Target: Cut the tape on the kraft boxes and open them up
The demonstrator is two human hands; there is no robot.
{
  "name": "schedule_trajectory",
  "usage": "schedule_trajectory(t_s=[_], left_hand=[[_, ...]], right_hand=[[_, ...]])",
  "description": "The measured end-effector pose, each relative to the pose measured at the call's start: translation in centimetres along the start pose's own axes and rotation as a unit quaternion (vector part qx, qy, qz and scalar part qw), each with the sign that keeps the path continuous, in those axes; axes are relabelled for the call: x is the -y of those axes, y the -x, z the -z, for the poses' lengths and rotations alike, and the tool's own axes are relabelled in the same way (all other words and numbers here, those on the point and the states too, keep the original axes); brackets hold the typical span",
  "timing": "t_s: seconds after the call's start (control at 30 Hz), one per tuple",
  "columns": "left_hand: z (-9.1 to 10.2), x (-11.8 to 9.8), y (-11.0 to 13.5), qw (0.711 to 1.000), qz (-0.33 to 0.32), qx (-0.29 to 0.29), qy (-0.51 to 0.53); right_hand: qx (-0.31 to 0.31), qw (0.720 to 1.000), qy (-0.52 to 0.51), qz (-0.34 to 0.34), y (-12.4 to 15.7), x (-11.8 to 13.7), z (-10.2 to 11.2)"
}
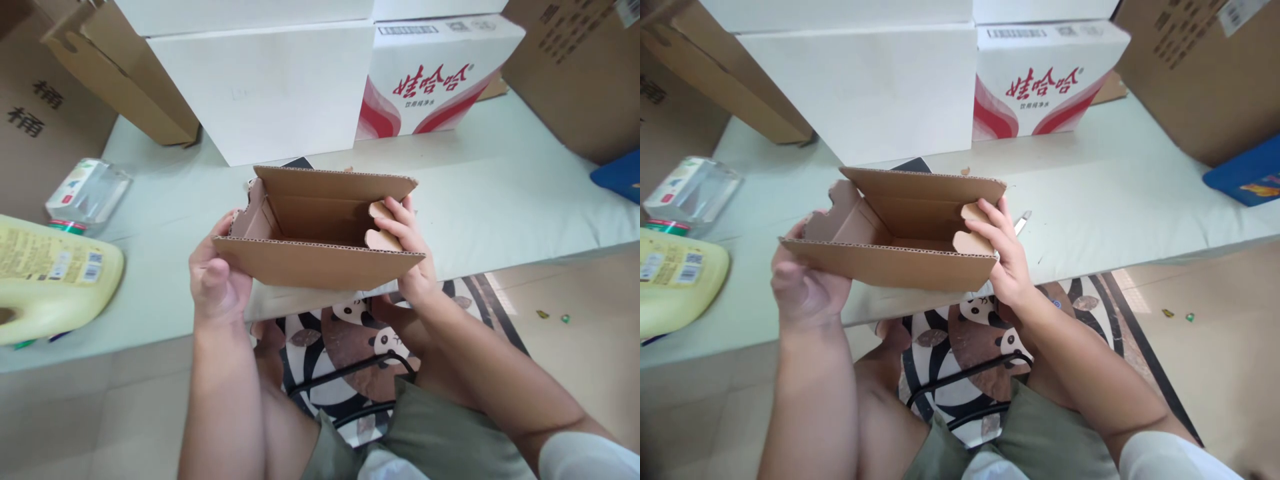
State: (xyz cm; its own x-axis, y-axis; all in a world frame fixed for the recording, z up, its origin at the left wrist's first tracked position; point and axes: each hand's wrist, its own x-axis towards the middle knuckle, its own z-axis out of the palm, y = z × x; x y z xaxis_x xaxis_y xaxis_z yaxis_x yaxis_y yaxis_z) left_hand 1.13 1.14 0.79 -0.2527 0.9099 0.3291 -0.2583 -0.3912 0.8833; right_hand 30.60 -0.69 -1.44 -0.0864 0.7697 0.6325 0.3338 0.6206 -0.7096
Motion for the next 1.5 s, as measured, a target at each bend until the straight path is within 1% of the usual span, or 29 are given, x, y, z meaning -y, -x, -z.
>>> schedule_trajectory(t_s=[0.1, 0.17, 0.3, 0.43, 0.57, 0.73, 0.87, 0.9, 1.03, 1.07, 1.17, 1.27, 1.4, 1.5], left_hand=[[0.0, 0.1, 0.0, 1.000, -0.019, 0.001, -0.013], [-0.1, 0.1, 0.0, 0.998, -0.034, 0.010, -0.047], [-0.5, -0.1, 0.1, 0.993, -0.032, 0.014, -0.108], [-0.6, 0.1, 0.1, 0.991, -0.038, -0.003, -0.128], [-0.6, 0.2, 0.0, 0.989, -0.044, -0.004, -0.142], [-0.6, 0.2, 0.0, 0.990, -0.046, -0.002, -0.134], [-0.5, 0.4, 0.1, 0.989, -0.041, -0.014, -0.138], [-0.5, 0.4, 0.1, 0.989, -0.041, -0.017, -0.141], [-0.5, 0.3, 0.1, 0.987, -0.057, -0.011, -0.152], [-0.5, 0.2, 0.1, 0.986, -0.063, -0.003, -0.156], [-0.4, 0.2, 0.0, 0.982, -0.085, 0.025, -0.169], [-0.4, 0.3, 0.0, 0.978, -0.106, 0.030, -0.175], [-0.7, 0.3, 0.1, 0.979, -0.113, 0.015, -0.169], [-0.8, 0.4, 0.1, 0.979, -0.111, 0.011, -0.172]], right_hand=[[0.008, 1.000, 0.001, -0.018, 0.0, -0.2, 0.2], [0.017, 1.000, 0.008, -0.023, -0.1, -0.1, 0.3], [0.034, 0.999, 0.010, -0.013, -0.3, 0.4, 0.5], [0.016, 1.000, 0.002, -0.016, -0.3, 0.5, 0.4], [-0.002, 1.000, -0.006, -0.020, -0.3, 0.6, 0.1], [-0.009, 1.000, 0.006, 0.009, -0.5, 0.8, -0.2], [0.003, 1.000, 0.023, 0.006, -0.3, 0.8, -0.2], [-0.003, 1.000, 0.024, 0.004, -0.1, 0.7, -0.1], [-0.096, 0.995, 0.032, -0.012, 0.3, 0.3, 0.0], [-0.100, 0.994, 0.028, -0.022, 0.4, 0.2, 0.0], [-0.054, 0.997, -0.026, -0.038, 0.4, 0.3, -0.3], [-0.040, 0.997, -0.068, -0.024, 0.6, 0.6, -0.6], [-0.050, 0.997, -0.055, -0.018, 0.9, 1.2, -0.7], [-0.034, 0.999, -0.022, 0.005, 0.8, 1.3, -0.4]])
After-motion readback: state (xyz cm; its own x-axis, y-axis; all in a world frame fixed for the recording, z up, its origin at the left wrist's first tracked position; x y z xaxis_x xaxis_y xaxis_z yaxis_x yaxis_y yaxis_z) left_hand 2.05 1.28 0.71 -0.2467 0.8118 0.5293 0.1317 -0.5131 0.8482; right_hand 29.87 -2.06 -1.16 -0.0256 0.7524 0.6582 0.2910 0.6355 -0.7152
